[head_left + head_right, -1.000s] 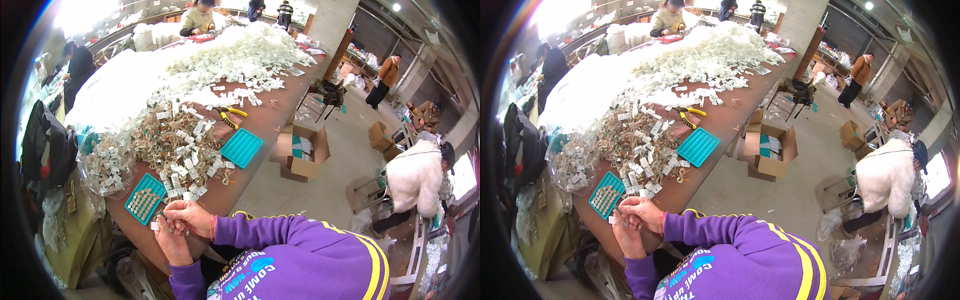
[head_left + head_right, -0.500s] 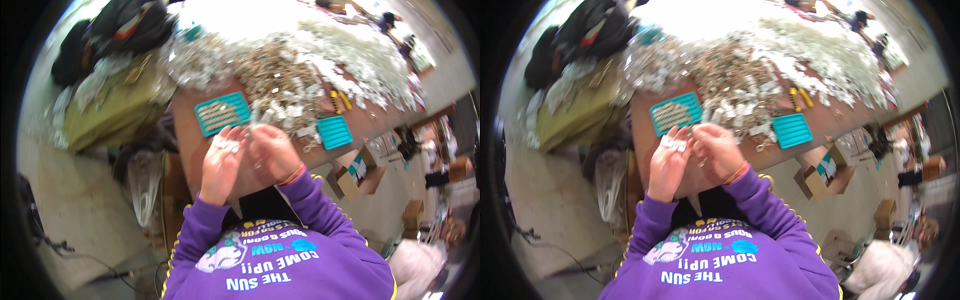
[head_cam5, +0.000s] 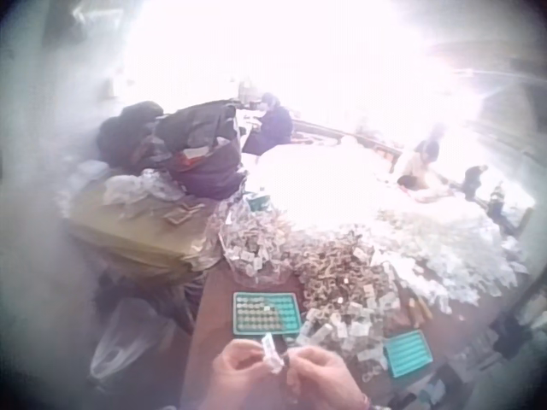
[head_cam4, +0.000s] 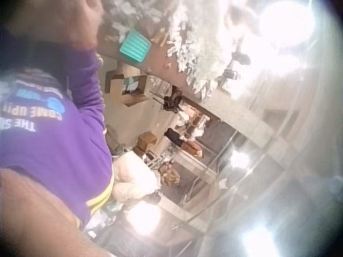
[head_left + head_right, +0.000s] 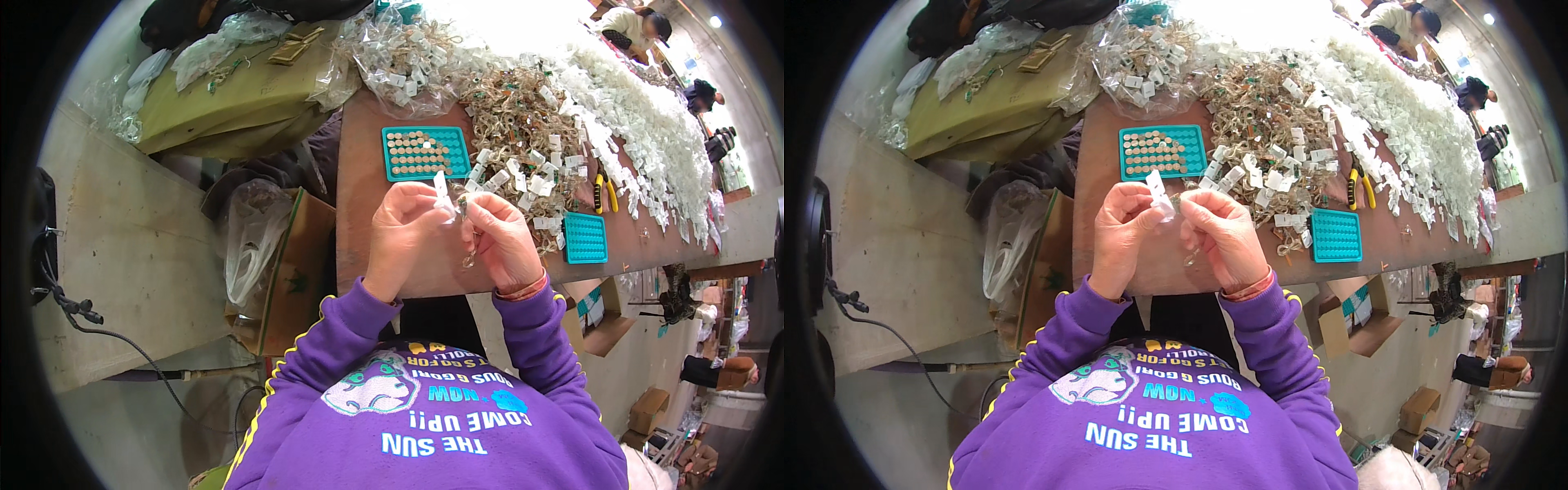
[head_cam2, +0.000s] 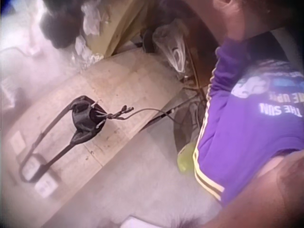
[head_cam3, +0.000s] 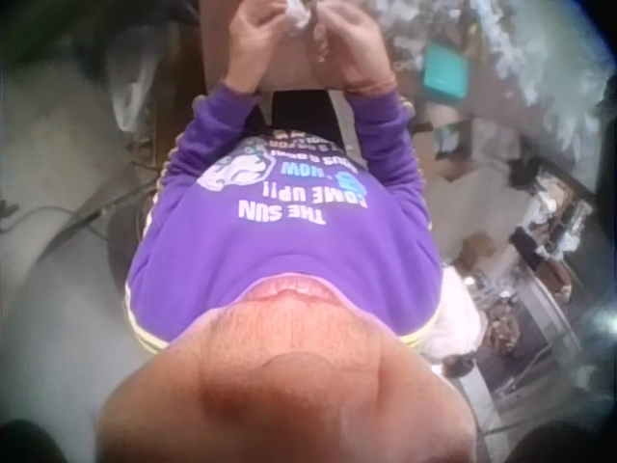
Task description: The person repeatedly picks small white plastic housings and wires from a table, inserts a small round component into each housing, and places the assembled units into a blue tray. The person works one at a time, handling each unit with both hands and occasionally adjusting the wire before insertion.
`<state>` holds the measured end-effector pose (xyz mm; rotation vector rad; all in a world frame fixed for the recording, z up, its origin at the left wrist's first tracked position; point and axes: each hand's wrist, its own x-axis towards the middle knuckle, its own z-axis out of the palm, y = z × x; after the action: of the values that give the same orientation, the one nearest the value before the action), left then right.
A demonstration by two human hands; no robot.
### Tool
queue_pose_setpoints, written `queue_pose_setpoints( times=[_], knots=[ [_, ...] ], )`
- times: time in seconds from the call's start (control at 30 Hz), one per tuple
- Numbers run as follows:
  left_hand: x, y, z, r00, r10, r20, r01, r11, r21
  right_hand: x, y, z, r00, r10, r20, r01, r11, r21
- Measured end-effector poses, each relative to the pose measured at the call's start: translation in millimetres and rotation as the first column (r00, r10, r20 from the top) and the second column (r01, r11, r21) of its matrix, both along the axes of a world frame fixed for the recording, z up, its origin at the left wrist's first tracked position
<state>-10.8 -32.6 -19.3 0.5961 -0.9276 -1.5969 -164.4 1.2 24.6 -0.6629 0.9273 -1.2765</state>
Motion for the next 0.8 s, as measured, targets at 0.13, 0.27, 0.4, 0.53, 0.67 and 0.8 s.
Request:
queue_pose_setpoints(
  times=[0.13, 0.27, 0.4, 0.53, 0.67, 0.8],
  knots=[
    [-2, 3, 2, 0.999, 0.031, 0.013, -0.03, 0.999, -0.034, 5, 2, 3, 0.979, -0.014, -0.205, 0.021, 0.999, 0.033],
    [1, 4, 2, 0.994, 0.031, 0.103, -0.027, 0.999, -0.038, 13, 6, 6, 0.969, -0.076, -0.236, 0.061, 0.996, -0.07],
    [4, 2, 4, 0.997, -0.069, 0.035, 0.067, 0.997, 0.049, 10, 9, 14, 0.929, -0.029, -0.368, -0.006, 0.996, -0.094],
    [14, -3, 10, 0.966, -0.253, 0.063, 0.253, 0.968, 0.005, -6, 9, 22, 0.904, 0.165, -0.393, -0.186, 0.982, -0.015],
    [25, -10, 18, 0.894, -0.425, 0.144, 0.432, 0.902, -0.02, -18, 3, 20, 0.9, 0.381, -0.21, -0.377, 0.924, 0.06],
    [24, -4, 21, 0.837, -0.547, 0.013, 0.546, 0.837, 0.028, -17, 5, 9, 0.906, 0.424, -0.013, -0.42, 0.901, 0.112]
  ],
)
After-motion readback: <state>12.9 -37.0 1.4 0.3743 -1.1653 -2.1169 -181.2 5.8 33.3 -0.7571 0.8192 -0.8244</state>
